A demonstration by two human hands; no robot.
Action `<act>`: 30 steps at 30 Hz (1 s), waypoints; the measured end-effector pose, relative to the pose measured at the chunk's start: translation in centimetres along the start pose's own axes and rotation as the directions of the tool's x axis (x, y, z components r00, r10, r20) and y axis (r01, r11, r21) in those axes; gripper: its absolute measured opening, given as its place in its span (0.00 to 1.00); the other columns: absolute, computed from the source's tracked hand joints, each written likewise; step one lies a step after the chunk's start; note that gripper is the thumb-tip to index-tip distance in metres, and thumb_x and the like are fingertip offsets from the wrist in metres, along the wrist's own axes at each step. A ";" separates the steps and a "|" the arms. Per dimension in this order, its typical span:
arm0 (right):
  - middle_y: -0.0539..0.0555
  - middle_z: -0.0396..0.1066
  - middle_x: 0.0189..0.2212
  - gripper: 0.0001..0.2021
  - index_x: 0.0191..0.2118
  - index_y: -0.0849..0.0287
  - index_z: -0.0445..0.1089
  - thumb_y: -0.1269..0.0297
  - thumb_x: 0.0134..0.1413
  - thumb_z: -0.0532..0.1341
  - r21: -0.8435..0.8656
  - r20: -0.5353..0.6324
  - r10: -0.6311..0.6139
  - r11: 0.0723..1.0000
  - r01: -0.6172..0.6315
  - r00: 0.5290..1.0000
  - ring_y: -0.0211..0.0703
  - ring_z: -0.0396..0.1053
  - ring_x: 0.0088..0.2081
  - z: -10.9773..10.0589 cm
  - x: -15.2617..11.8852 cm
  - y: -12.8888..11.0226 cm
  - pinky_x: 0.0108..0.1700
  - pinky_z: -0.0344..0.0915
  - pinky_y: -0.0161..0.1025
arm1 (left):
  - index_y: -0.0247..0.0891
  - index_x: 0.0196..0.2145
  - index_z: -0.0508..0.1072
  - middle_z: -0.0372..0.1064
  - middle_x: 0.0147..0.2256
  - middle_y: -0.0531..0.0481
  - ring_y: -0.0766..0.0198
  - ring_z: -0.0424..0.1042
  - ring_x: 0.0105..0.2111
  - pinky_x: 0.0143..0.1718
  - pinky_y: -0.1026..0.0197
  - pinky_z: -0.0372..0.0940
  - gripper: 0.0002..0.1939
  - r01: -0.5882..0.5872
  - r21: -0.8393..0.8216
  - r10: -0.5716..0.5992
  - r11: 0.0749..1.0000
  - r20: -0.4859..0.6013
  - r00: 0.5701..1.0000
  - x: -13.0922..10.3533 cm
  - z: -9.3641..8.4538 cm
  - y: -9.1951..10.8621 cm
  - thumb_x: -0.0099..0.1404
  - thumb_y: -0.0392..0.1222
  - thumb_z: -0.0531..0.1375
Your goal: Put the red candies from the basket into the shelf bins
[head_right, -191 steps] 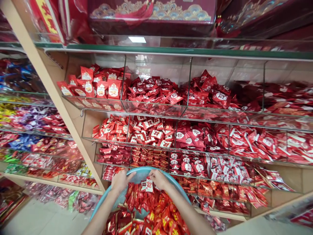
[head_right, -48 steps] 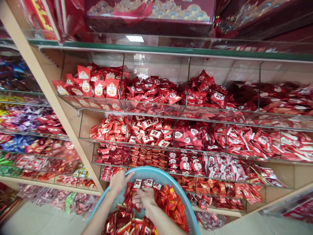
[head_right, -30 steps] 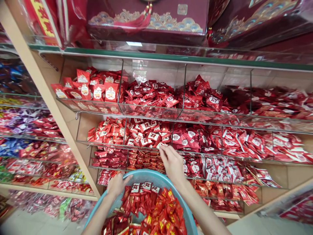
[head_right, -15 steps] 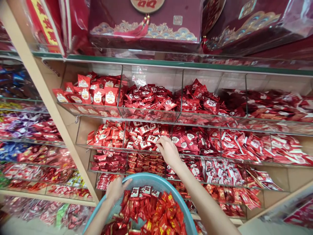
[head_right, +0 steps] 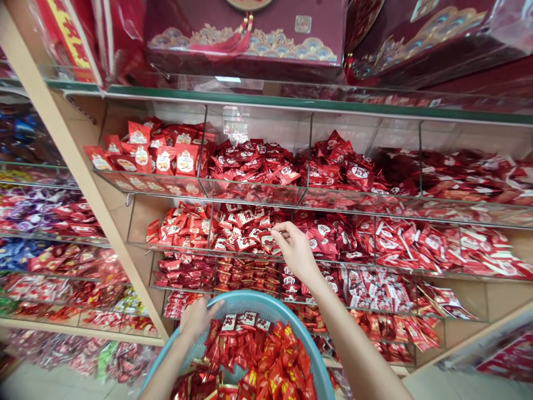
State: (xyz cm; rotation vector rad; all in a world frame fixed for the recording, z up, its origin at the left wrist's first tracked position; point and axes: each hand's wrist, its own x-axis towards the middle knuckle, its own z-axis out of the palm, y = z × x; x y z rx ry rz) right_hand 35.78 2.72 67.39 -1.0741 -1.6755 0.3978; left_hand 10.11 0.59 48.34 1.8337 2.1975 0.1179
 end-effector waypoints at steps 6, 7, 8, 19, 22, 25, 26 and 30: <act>0.48 0.65 0.26 0.11 0.38 0.57 0.61 0.55 0.57 0.53 0.143 0.067 0.094 0.984 -0.103 0.993 0.36 0.65 0.28 0.2 -3.4 -1.5 0.30 0.62 0.34 | 0.38 0.40 0.70 0.74 0.36 0.41 0.53 0.72 0.39 0.34 0.61 0.60 0.27 -0.036 -0.009 0.035 0.999 -0.084 0.996 0.0 0.4 -0.1 0.61 0.62 0.45; 0.47 0.64 0.24 0.11 0.38 0.57 0.61 0.54 0.57 0.52 0.158 0.140 0.127 0.976 -0.149 0.982 0.35 0.65 0.26 0.7 -4.3 -1.3 0.28 0.61 0.33 | 0.38 0.40 0.70 0.74 0.35 0.41 0.53 0.72 0.38 0.34 0.61 0.60 0.27 -0.032 -0.012 0.031 0.999 -0.085 0.996 0.1 0.4 -0.1 0.61 0.62 0.45; 0.46 0.63 0.22 0.12 0.38 0.57 0.60 0.54 0.58 0.51 0.164 0.223 0.163 0.966 -0.202 0.961 0.34 0.64 0.24 1.2 -5.2 -0.9 0.27 0.61 0.33 | 0.38 0.40 0.70 0.74 0.35 0.41 0.53 0.73 0.38 0.34 0.61 0.60 0.27 -0.030 -0.015 0.029 0.999 -0.082 0.996 0.1 0.4 -0.1 0.61 0.63 0.45; 0.45 0.62 0.25 0.15 0.31 0.57 0.55 0.49 0.52 0.54 0.131 0.619 0.363 0.826 -0.547 0.696 0.38 0.71 0.25 5.3 -10.8 8.8 0.25 0.63 0.33 | 0.39 0.43 0.69 0.74 0.37 0.41 0.53 0.72 0.40 0.36 0.60 0.60 0.29 -0.022 -0.018 0.021 1.000 -0.061 0.998 0.1 0.4 -0.1 0.60 0.64 0.45; 0.45 0.64 0.24 0.10 0.31 0.57 0.57 0.56 0.55 0.51 -0.028 0.645 0.322 0.916 -0.400 0.693 0.37 0.69 0.25 5.2 -11.1 9.4 0.26 0.61 0.33 | 0.38 0.43 0.69 0.74 0.37 0.41 0.53 0.72 0.40 0.37 0.60 0.60 0.28 -0.019 -0.016 0.018 1.000 -0.057 0.998 0.1 0.3 0.0 0.60 0.63 0.45; 0.47 0.65 0.23 0.05 0.31 0.57 0.61 0.65 0.54 0.51 -0.292 0.644 0.274 0.951 -0.102 0.714 0.38 0.68 0.28 5.4 -11.3 9.0 0.30 0.60 0.34 | 0.38 0.42 0.69 0.74 0.36 0.41 0.53 0.72 0.40 0.37 0.60 0.60 0.28 -0.024 -0.018 0.023 1.000 -0.062 0.998 0.1 0.4 -0.1 0.61 0.63 0.45; 0.48 0.67 0.24 0.05 0.31 0.57 0.62 0.66 0.53 0.51 -0.377 0.653 0.267 0.926 -0.002 0.709 0.39 0.68 0.29 5.5 -11.4 8.7 0.32 0.60 0.35 | 0.38 0.42 0.69 0.74 0.36 0.41 0.53 0.72 0.39 0.36 0.60 0.61 0.28 -0.031 -0.018 0.030 0.999 -0.068 0.997 0.1 0.5 -0.1 0.61 0.63 0.44; 0.56 0.72 0.34 0.08 0.36 0.58 0.66 0.68 0.52 0.51 -0.559 0.718 0.278 0.776 0.291 0.639 0.46 0.69 0.37 6.6 -12.0 7.6 0.37 0.61 0.39 | 0.38 0.42 0.69 0.74 0.35 0.41 0.52 0.72 0.38 0.35 0.59 0.61 0.29 -0.049 -0.014 0.047 0.999 -0.090 0.995 0.2 0.8 -0.4 0.60 0.64 0.44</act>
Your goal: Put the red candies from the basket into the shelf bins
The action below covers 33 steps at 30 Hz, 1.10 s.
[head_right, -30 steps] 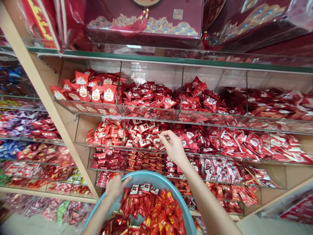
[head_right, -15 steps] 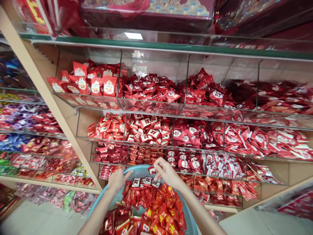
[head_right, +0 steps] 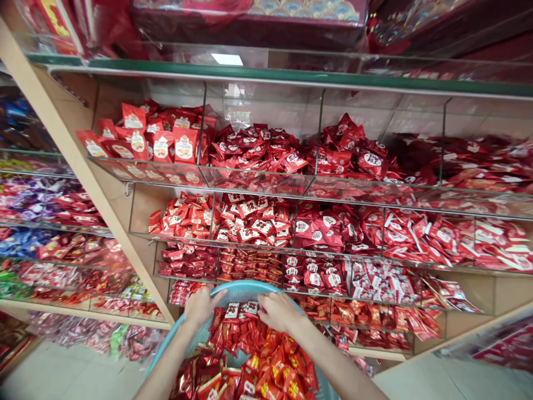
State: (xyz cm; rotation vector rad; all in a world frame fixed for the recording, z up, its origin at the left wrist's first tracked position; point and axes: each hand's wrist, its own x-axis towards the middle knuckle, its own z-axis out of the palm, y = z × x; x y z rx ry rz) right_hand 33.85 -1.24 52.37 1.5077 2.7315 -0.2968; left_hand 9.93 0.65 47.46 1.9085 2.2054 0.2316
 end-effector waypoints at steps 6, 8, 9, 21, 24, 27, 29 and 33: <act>0.61 0.71 0.42 0.18 0.44 0.62 0.67 0.78 0.48 0.49 -0.147 0.093 -0.061 0.986 0.074 0.994 0.51 0.66 0.47 2.2 0.0 -1.2 0.47 0.61 0.44 | 0.39 0.42 0.69 0.74 0.36 0.41 0.53 0.72 0.39 0.37 0.59 0.61 0.29 -0.002 0.004 0.002 1.000 0.001 1.000 0.1 0.1 -0.1 0.61 0.63 0.44; 0.61 0.68 0.47 0.19 0.48 0.62 0.65 0.78 0.49 0.50 -0.135 0.095 -0.065 0.988 0.078 0.993 0.50 0.65 0.49 2.6 -0.4 -1.0 0.49 0.61 0.45 | 0.38 0.41 0.69 0.74 0.36 0.41 0.52 0.72 0.39 0.36 0.59 0.61 0.29 0.001 0.006 -0.001 1.000 0.005 1.000 0.1 0.1 -0.1 0.61 0.64 0.44; 0.61 0.66 0.49 0.19 0.49 0.61 0.63 0.76 0.49 0.52 -0.128 0.088 -0.058 0.989 0.069 0.994 0.50 0.64 0.50 2.6 -0.6 -0.9 0.49 0.61 0.45 | 0.38 0.41 0.69 0.74 0.36 0.41 0.52 0.72 0.39 0.36 0.59 0.61 0.29 0.001 0.005 -0.002 1.000 0.007 1.000 0.1 0.1 -0.1 0.60 0.64 0.44; 0.60 0.62 0.52 0.28 0.54 0.58 0.60 0.61 0.46 0.63 -0.070 -0.017 0.139 0.988 -0.139 0.990 0.56 0.57 0.54 3.8 -1.6 0.1 0.56 0.51 0.50 | 0.38 0.41 0.69 0.74 0.36 0.41 0.53 0.72 0.39 0.36 0.60 0.61 0.28 0.019 -0.014 -0.019 1.000 0.035 0.999 -0.1 -0.6 0.4 0.61 0.63 0.45; 0.60 0.62 0.52 0.25 0.53 0.58 0.61 0.61 0.46 0.61 -0.077 -0.061 0.109 0.991 -0.113 0.992 0.56 0.56 0.54 4.3 -1.5 0.0 0.56 0.50 0.50 | 0.37 0.42 0.69 0.74 0.37 0.41 0.53 0.72 0.40 0.38 0.60 0.61 0.29 0.031 -0.013 -0.030 0.999 0.046 0.998 -0.3 -0.8 0.5 0.60 0.63 0.45; 0.59 0.64 0.48 0.21 0.49 0.58 0.64 0.63 0.46 0.59 -0.098 -0.108 0.063 0.992 -0.074 0.992 0.54 0.58 0.51 4.4 -1.4 -0.2 0.53 0.52 0.49 | 0.38 0.43 0.69 0.74 0.37 0.40 0.53 0.71 0.41 0.39 0.60 0.61 0.28 0.028 -0.013 -0.027 1.000 0.049 0.998 -0.4 -1.1 0.7 0.61 0.62 0.45; 0.58 0.66 0.43 0.16 0.45 0.58 0.65 0.66 0.48 0.57 -0.134 -0.130 0.050 0.989 -0.068 0.990 0.53 0.60 0.48 4.4 -1.3 -0.3 0.51 0.54 0.48 | 0.37 0.43 0.69 0.73 0.38 0.40 0.53 0.71 0.41 0.40 0.60 0.61 0.29 0.034 -0.012 -0.033 0.999 0.055 0.998 -0.5 -1.1 0.7 0.61 0.62 0.45; 0.56 0.67 0.41 0.12 0.43 0.56 0.66 0.71 0.51 0.54 -0.213 -0.147 0.007 0.976 -0.039 0.989 0.50 0.62 0.45 4.2 -1.3 -0.2 0.48 0.56 0.46 | 0.36 0.44 0.69 0.73 0.39 0.39 0.54 0.71 0.43 0.40 0.61 0.61 0.29 0.050 -0.008 -0.050 0.999 0.065 0.997 -0.5 -1.1 0.8 0.61 0.62 0.45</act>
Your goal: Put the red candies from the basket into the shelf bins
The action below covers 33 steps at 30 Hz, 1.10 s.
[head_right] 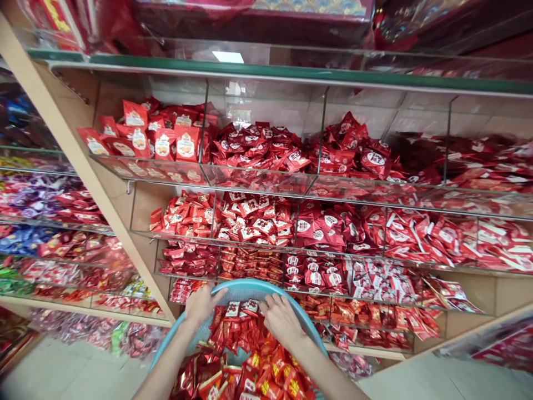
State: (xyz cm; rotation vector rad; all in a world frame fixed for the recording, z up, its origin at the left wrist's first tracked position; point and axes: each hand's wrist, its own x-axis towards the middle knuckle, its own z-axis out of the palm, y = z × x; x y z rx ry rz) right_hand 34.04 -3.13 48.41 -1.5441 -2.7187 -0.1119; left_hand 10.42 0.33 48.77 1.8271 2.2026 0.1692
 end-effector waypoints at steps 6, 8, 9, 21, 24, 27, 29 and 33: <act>0.54 0.66 0.46 0.11 0.43 0.54 0.65 0.72 0.52 0.55 -0.012 -0.026 -0.029 1.000 0.029 0.999 0.48 0.63 0.47 0.1 -0.6 0.8 0.49 0.56 0.45 | 0.38 0.42 0.69 0.73 0.38 0.42 0.54 0.71 0.41 0.38 0.61 0.61 0.27 -0.016 0.008 0.016 1.000 -0.016 1.000 0.2 0.3 -0.2 0.61 0.62 0.45; 0.54 0.66 0.46 0.10 0.41 0.55 0.66 0.70 0.52 0.56 -0.023 -0.010 -0.021 1.000 0.021 1.000 0.49 0.63 0.47 0.1 -0.8 0.8 0.48 0.57 0.46 | 0.38 0.42 0.69 0.73 0.38 0.42 0.54 0.72 0.41 0.38 0.61 0.61 0.27 -0.015 0.009 0.015 1.000 -0.020 1.000 0.3 0.4 -0.3 0.61 0.62 0.45; 0.55 0.66 0.45 0.09 0.41 0.56 0.66 0.69 0.52 0.57 -0.034 -0.001 -0.011 0.999 0.011 1.000 0.50 0.63 0.47 0.2 -0.8 0.7 0.48 0.58 0.46 | 0.38 0.42 0.69 0.74 0.37 0.42 0.54 0.72 0.40 0.37 0.61 0.61 0.28 -0.016 0.011 0.017 1.000 -0.021 1.000 0.3 0.4 -0.3 0.61 0.62 0.45; 0.56 0.69 0.41 0.14 0.38 0.58 0.68 0.81 0.51 0.51 -0.157 0.013 -0.059 0.986 0.060 0.998 0.49 0.65 0.43 0.8 0.4 -0.5 0.41 0.61 0.44 | 0.39 0.41 0.69 0.74 0.36 0.42 0.54 0.72 0.39 0.37 0.61 0.61 0.28 -0.044 0.016 0.044 0.999 -0.041 0.998 0.5 0.8 -0.6 0.60 0.63 0.44; 0.57 0.69 0.40 0.14 0.38 0.60 0.68 0.81 0.51 0.51 -0.183 0.018 -0.099 0.978 0.101 0.995 0.48 0.65 0.42 0.4 0.3 -0.6 0.40 0.62 0.43 | 0.38 0.40 0.69 0.74 0.35 0.41 0.54 0.72 0.38 0.36 0.60 0.61 0.28 -0.050 0.017 0.051 0.999 -0.048 0.998 0.6 0.8 -0.7 0.60 0.64 0.44; 0.57 0.70 0.39 0.14 0.39 0.61 0.68 0.81 0.52 0.51 -0.183 -0.014 -0.136 0.974 0.131 0.991 0.48 0.65 0.42 0.7 0.3 -0.8 0.42 0.62 0.45 | 0.39 0.40 0.69 0.74 0.35 0.41 0.52 0.72 0.38 0.35 0.59 0.61 0.28 -0.048 0.023 0.050 0.999 -0.052 0.997 0.6 0.9 -0.6 0.60 0.64 0.44; 0.57 0.70 0.39 0.13 0.39 0.60 0.69 0.80 0.53 0.51 -0.175 -0.060 -0.161 0.973 0.148 0.985 0.48 0.64 0.44 1.3 0.3 -1.0 0.46 0.60 0.46 | 0.39 0.41 0.69 0.74 0.35 0.41 0.52 0.72 0.39 0.35 0.60 0.61 0.28 -0.045 0.021 0.046 0.999 -0.052 0.998 0.6 0.9 -0.6 0.60 0.64 0.44; 0.56 0.71 0.35 0.09 0.37 0.61 0.69 0.77 0.53 0.54 -0.208 -0.105 -0.200 0.962 0.175 0.974 0.47 0.65 0.41 2.2 0.5 -1.6 0.50 0.58 0.47 | 0.38 0.41 0.69 0.74 0.35 0.41 0.53 0.72 0.39 0.36 0.60 0.61 0.28 -0.041 0.013 0.041 0.999 -0.046 0.998 0.7 1.1 -0.7 0.60 0.63 0.44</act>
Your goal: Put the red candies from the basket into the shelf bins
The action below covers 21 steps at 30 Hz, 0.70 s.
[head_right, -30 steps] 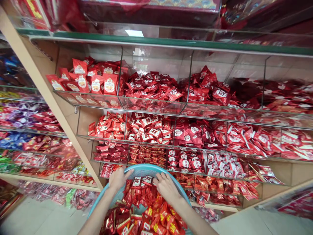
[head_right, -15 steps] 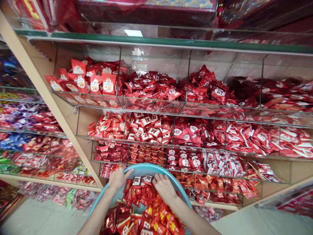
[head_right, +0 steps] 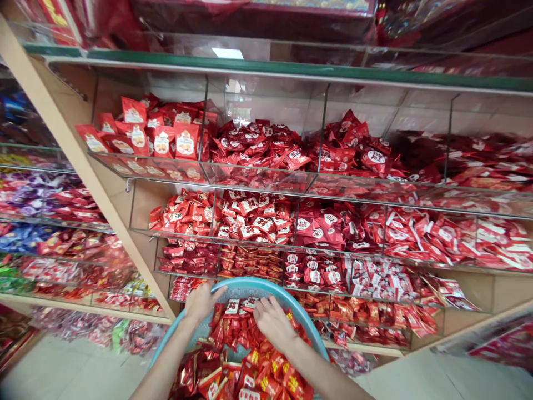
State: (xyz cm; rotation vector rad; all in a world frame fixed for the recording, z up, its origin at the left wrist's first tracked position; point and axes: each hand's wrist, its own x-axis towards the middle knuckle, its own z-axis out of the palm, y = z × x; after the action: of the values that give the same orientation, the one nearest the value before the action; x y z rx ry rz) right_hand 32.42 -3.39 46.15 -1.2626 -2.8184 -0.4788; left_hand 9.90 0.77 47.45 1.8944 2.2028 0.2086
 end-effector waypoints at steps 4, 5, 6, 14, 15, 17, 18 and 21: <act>0.55 0.70 0.32 0.07 0.36 0.62 0.69 0.75 0.53 0.55 -0.027 -0.025 -0.025 0.999 0.024 0.999 0.45 0.65 0.40 0.4 0.3 -0.7 0.51 0.57 0.49 | 0.39 0.40 0.69 0.74 0.34 0.42 0.52 0.72 0.38 0.34 0.59 0.61 0.28 -0.018 0.000 0.018 1.000 -0.019 1.000 0.2 0.4 -0.2 0.60 0.64 0.43; 0.55 0.70 0.32 0.07 0.36 0.61 0.69 0.75 0.53 0.55 -0.021 -0.031 -0.021 1.000 0.020 0.999 0.45 0.65 0.40 0.5 0.3 -0.7 0.51 0.57 0.49 | 0.39 0.40 0.69 0.74 0.34 0.42 0.51 0.72 0.37 0.34 0.59 0.61 0.28 -0.022 -0.002 0.022 1.000 -0.023 1.000 0.2 0.5 -0.3 0.60 0.64 0.43; 0.55 0.70 0.33 0.08 0.36 0.61 0.69 0.76 0.53 0.55 -0.014 -0.032 -0.011 1.000 0.011 0.999 0.45 0.65 0.40 0.6 0.2 -0.7 0.51 0.57 0.49 | 0.39 0.40 0.68 0.74 0.34 0.42 0.51 0.72 0.37 0.34 0.59 0.61 0.28 -0.024 -0.003 0.024 1.000 -0.024 0.999 0.2 0.5 -0.3 0.60 0.64 0.43; 0.59 0.67 0.47 0.14 0.44 0.61 0.67 0.68 0.48 0.61 0.124 0.092 0.083 0.988 -0.095 0.992 0.52 0.64 0.48 -0.7 -1.4 0.8 0.48 0.63 0.46 | 0.39 0.42 0.69 0.73 0.37 0.41 0.53 0.72 0.39 0.37 0.60 0.61 0.29 -0.001 0.001 0.001 1.000 0.008 1.000 0.0 -0.1 0.0 0.60 0.64 0.43; 0.60 0.66 0.49 0.15 0.44 0.62 0.67 0.69 0.48 0.61 0.119 0.103 0.096 0.987 -0.108 0.990 0.53 0.63 0.49 -0.9 -1.5 0.9 0.48 0.63 0.47 | 0.39 0.42 0.69 0.73 0.37 0.41 0.53 0.72 0.39 0.36 0.60 0.61 0.29 -0.002 0.001 0.002 1.000 0.007 1.000 0.0 -0.1 0.1 0.60 0.64 0.43; 0.61 0.65 0.49 0.14 0.45 0.62 0.67 0.74 0.49 0.58 0.097 0.110 0.118 0.987 -0.129 0.987 0.54 0.64 0.49 -0.9 -1.5 0.9 0.47 0.63 0.48 | 0.39 0.42 0.69 0.74 0.37 0.41 0.53 0.72 0.39 0.35 0.60 0.61 0.29 -0.005 -0.001 0.005 1.000 0.008 1.000 0.0 -0.2 0.1 0.60 0.64 0.43; 0.61 0.66 0.49 0.15 0.44 0.61 0.67 0.77 0.50 0.55 0.086 0.107 0.128 0.987 -0.137 0.986 0.53 0.64 0.48 -0.8 -1.4 0.9 0.46 0.64 0.48 | 0.40 0.42 0.69 0.74 0.37 0.41 0.53 0.72 0.39 0.35 0.60 0.61 0.29 -0.005 -0.001 0.005 1.000 0.012 1.000 0.0 -0.2 0.1 0.60 0.64 0.43; 0.60 0.67 0.47 0.18 0.42 0.61 0.67 0.83 0.49 0.50 0.053 0.101 0.137 0.988 -0.143 0.985 0.50 0.66 0.46 -0.1 -1.2 0.9 0.44 0.64 0.46 | 0.39 0.43 0.69 0.73 0.37 0.41 0.54 0.71 0.40 0.36 0.60 0.60 0.30 0.001 -0.003 -0.001 1.000 0.022 1.000 -0.1 -0.2 0.1 0.60 0.64 0.43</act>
State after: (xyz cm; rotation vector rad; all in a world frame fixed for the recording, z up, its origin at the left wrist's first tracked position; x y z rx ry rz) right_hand 33.89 -3.75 46.37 -1.4979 -2.7710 -0.3335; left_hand 9.96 0.74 47.70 1.8844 2.1883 0.1899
